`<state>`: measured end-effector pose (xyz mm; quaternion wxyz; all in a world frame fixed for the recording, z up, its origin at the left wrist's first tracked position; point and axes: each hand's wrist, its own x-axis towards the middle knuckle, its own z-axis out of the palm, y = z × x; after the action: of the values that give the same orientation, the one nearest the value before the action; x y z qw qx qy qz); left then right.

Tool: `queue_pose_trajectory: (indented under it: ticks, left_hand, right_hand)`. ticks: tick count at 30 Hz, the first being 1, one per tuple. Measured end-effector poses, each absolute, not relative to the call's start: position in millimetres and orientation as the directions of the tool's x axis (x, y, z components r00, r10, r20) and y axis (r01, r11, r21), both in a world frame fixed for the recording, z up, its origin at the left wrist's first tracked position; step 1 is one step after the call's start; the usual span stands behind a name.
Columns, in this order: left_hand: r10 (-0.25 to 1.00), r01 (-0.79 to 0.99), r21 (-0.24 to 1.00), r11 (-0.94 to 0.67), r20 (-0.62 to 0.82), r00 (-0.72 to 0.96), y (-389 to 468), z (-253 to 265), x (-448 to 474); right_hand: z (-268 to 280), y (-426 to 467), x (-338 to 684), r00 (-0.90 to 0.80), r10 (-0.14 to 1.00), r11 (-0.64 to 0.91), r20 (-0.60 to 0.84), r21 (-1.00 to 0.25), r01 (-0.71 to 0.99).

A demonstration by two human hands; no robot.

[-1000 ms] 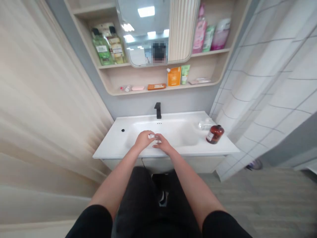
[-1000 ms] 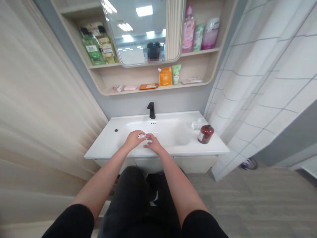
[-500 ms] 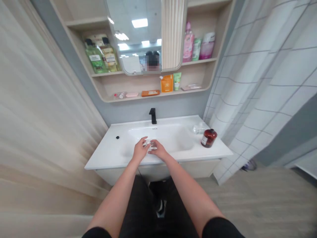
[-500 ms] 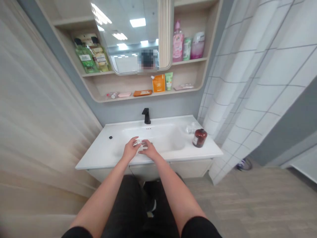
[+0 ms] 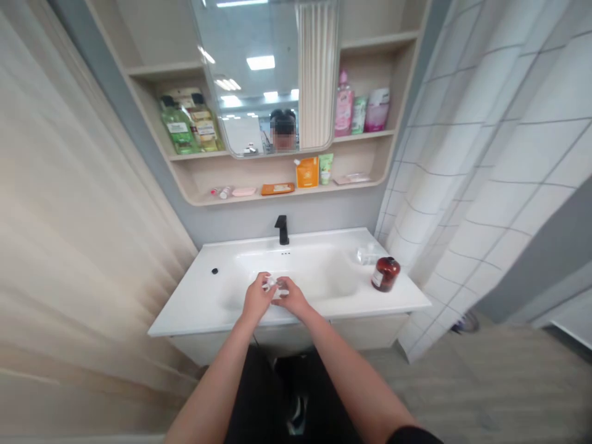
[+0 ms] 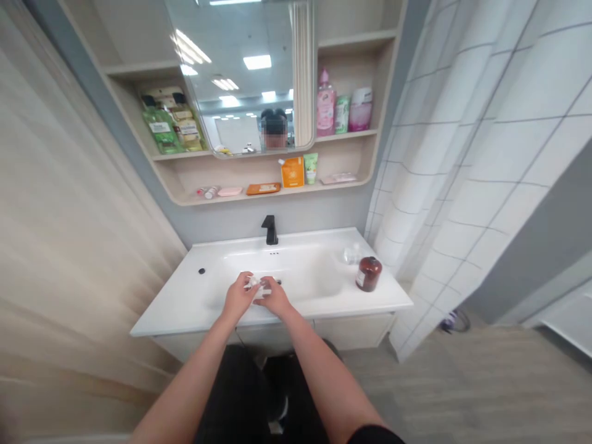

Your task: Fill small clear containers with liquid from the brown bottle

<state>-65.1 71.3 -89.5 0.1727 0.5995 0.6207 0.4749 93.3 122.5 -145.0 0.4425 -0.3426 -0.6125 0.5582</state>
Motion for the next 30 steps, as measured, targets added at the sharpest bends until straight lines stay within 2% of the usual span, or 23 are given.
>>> queue_pose_trajectory:
  ticks: [5, 12, 16, 20, 24, 30]
  left_hand:
    - [0.946, 0.538, 0.812, -0.226, 0.315, -0.078, 72, -86, -70]
    - [0.933, 0.520, 0.834, -0.187, 0.316, -0.172, 79, -95, -70]
    - [0.948, 0.484, 0.856, -0.180, 0.283, -0.147, 95, -101, -60]
    - [0.942, 0.482, 0.850, -0.213, 0.309, -0.130, 117, -103, -45]
    - [0.932, 0.500, 0.841, -0.208, 0.326, -0.160, 134, -112, -40]
    - [0.945, 0.535, 0.818, -0.209, 0.311, -0.106, 141, -139, -46]
  right_hand:
    - [-150, 123, 92, -0.368, 0.917, 0.139, 0.154, -0.988, -0.065]
    - [-162, 128, 90, -0.341, 0.934, 0.094, 0.106, -0.994, -0.052]
    - [-166, 143, 102, -0.314, 0.945, 0.080, 0.091, -0.996, -0.048]
    - [-161, 165, 118, -0.329, 0.937, 0.116, 0.120, -0.993, -0.031]
    - [-154, 183, 129, -0.323, 0.937, 0.152, 0.133, -0.988, 0.034]
    - [-163, 192, 132, -0.308, 0.947, 0.143, 0.094, -0.979, 0.142]
